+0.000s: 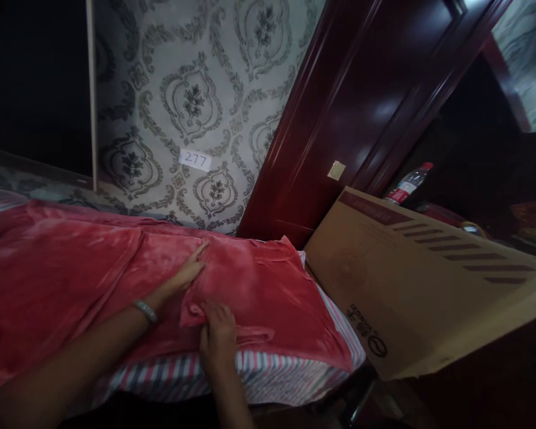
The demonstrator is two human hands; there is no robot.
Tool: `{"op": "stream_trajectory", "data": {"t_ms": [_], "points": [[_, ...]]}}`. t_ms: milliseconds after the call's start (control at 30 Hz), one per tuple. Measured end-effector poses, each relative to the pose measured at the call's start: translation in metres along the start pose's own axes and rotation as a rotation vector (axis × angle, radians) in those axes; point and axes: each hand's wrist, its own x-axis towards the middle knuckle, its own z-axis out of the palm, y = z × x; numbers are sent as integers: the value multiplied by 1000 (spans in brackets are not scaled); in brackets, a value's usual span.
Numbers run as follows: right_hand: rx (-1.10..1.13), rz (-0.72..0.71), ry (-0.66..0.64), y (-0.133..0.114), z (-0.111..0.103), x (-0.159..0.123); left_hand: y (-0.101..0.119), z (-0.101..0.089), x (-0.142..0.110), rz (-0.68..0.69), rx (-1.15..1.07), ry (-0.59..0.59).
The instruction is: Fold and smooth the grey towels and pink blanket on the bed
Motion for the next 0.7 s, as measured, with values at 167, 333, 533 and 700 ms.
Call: {"op": "stream_trajectory", "data": {"t_ms": [167,333,533,700], "points": [[50,-27,-59,-20,20,-8,8,-44,-10,12,183,15],[44,2,-88,-19,35,-23,9,-65,-7,-70,247,18],[122,-11,-24,-15,32,-25,21,-35,32,-83,407,47],[187,-38,66,-15,30,-24,29,-30,43,15,646,128]]}}
